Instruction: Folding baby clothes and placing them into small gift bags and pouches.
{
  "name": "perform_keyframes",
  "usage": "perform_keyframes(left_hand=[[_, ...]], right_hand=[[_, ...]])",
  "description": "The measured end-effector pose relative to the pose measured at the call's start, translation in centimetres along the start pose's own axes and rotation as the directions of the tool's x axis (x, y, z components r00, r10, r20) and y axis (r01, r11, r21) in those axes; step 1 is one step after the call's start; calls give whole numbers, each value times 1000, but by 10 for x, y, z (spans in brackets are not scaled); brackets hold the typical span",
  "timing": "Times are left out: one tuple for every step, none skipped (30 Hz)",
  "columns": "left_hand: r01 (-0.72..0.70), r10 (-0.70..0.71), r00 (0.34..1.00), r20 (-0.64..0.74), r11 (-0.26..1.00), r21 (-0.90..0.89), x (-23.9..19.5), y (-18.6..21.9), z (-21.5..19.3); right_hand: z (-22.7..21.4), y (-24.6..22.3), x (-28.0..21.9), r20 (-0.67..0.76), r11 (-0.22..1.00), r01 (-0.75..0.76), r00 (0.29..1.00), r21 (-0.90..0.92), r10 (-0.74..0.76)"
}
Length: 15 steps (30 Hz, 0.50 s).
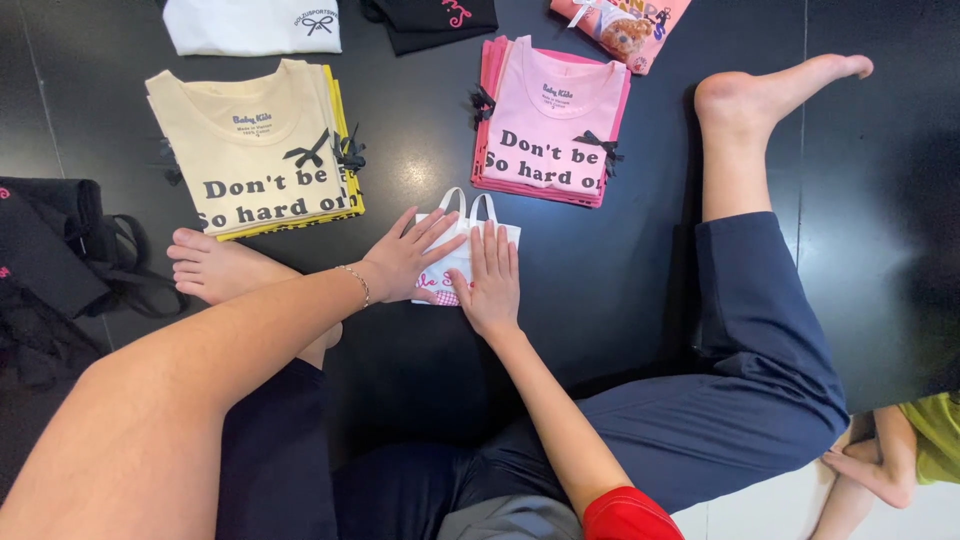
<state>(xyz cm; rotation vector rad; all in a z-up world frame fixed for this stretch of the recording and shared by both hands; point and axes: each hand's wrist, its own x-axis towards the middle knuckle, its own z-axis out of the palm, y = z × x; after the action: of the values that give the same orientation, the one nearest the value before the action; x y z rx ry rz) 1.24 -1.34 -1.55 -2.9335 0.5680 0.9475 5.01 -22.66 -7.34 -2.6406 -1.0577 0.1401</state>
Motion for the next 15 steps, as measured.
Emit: perform_keyframes(left_hand=[[2, -2, 1000, -2, 1000, 11, 0, 0, 0], [3, -3, 1000, -5, 1000, 22, -1, 0, 0], [3, -3, 1000, -5, 1000, 22, -1, 0, -1], [5, -5, 1000, -3, 1000, 22, -1, 0, -1], [6, -6, 1000, -1, 1000, 22, -1, 0, -1], [5, -5, 1000, -2, 1000, 21, 0, 0, -1], [7, -7, 1000, -5, 1000, 14, 0, 0, 0], [9, -9, 1000, -8, 1000, 4, 1, 0, 1], [7, -7, 1000, -8, 1000, 2, 2, 0, 2], [9, -9, 1000, -8, 1000, 15, 3, 0, 3], [11, -11, 1000, -7, 1000, 28, 3, 0, 4], [16, -16, 1000, -6, 999, 27, 0, 1, 6], [11, -7, 999, -42, 997, 82, -3, 2, 7], [26, -15, 996, -84, 990, 137, -5, -3, 7], [50, -38, 995, -88, 989, 136, -16, -17, -4]], right_hand=[[1, 1, 0, 0, 1000, 0, 1000, 0, 0], [2, 1, -1, 1, 1000, 0, 1000, 0, 0], [3, 1, -1, 1, 1000, 0, 1000, 0, 0], [3, 1, -1, -4, 1000, 3, 1000, -1, -3], [3, 1, -1, -10, 1000, 6, 1000, -2, -6], [2, 1, -1, -9, 1000, 4, 1000, -4, -4], [1, 1, 0, -10, 1000, 6, 1000, 5, -6], [1, 1, -1, -10, 1000, 8, 1000, 15, -8], [-1, 1, -1, -8, 1000, 7, 1000, 13, -7], [-2, 0, 0, -21, 1000, 10, 1000, 23, -10], [-4, -2, 1, -34, 999, 14, 999, 33, -12], [-3, -1, -2, -34, 999, 18, 999, 36, -17], [-2, -1, -5, -47, 999, 23, 999, 26, -22], [0, 1, 2, -66, 999, 46, 997, 17, -45], [1, 5, 9, -72, 997, 69, 995, 21, -68]])
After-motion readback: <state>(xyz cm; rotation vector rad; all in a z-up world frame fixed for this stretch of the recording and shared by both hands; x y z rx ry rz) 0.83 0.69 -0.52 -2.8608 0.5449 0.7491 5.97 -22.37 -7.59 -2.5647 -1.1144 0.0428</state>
